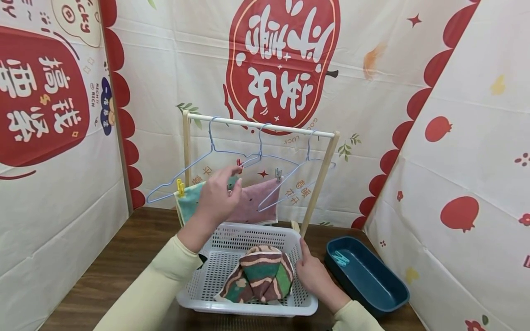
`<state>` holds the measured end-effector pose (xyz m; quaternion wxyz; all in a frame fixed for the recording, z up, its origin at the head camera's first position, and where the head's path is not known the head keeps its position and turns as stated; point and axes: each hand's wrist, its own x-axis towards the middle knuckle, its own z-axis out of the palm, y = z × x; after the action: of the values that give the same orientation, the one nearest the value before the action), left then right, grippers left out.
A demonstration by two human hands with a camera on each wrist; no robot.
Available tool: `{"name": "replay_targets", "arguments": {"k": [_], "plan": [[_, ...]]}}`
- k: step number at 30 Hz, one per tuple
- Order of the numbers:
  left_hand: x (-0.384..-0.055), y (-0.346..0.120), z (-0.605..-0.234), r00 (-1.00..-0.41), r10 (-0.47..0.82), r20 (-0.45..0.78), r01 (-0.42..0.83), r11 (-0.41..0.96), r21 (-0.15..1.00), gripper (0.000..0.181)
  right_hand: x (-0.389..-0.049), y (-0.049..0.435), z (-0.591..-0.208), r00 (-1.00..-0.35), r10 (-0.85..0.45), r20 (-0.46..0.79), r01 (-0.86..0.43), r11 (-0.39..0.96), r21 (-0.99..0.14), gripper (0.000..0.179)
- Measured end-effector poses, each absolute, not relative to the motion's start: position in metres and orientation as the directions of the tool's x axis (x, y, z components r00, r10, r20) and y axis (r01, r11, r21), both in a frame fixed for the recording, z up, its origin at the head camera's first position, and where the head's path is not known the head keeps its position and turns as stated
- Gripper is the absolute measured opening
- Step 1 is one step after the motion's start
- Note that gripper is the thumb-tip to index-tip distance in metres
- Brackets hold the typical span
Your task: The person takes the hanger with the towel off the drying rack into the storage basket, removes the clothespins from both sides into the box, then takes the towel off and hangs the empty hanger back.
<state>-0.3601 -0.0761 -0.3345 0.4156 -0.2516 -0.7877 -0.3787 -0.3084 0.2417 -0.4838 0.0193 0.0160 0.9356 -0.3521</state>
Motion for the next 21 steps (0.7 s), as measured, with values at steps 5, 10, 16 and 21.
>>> {"name": "replay_targets", "arguments": {"k": [5, 10, 16, 21], "plan": [[-0.366, -0.110, -0.333, -0.612, 0.104, 0.784, 0.629, 0.664, 0.403, 0.041, -0.309, 0.242, -0.483, -0.999, 0.016, -0.050, 0.045, 0.749, -0.661, 0.074], [-0.376, -0.135, -0.344, -0.704, 0.130, 0.698, 0.583, 0.668, 0.464, 0.042, -0.309, 0.242, -0.485, -0.998, 0.017, -0.055, 0.049, 0.740, -0.671, 0.074], [-0.383, -0.145, -0.358, -0.740, 0.161, 0.653, 0.590, 0.622, 0.514, 0.042, -0.310, 0.243, -0.486, -0.999, 0.013, -0.047, 0.041, 0.734, -0.677, 0.074], [-0.392, -0.145, -0.367, -0.700, 0.190, 0.688, 0.639, 0.597, 0.485, 0.036, -0.310, 0.244, -0.486, -0.999, 0.013, -0.047, 0.042, 0.727, -0.686, 0.074]]}}
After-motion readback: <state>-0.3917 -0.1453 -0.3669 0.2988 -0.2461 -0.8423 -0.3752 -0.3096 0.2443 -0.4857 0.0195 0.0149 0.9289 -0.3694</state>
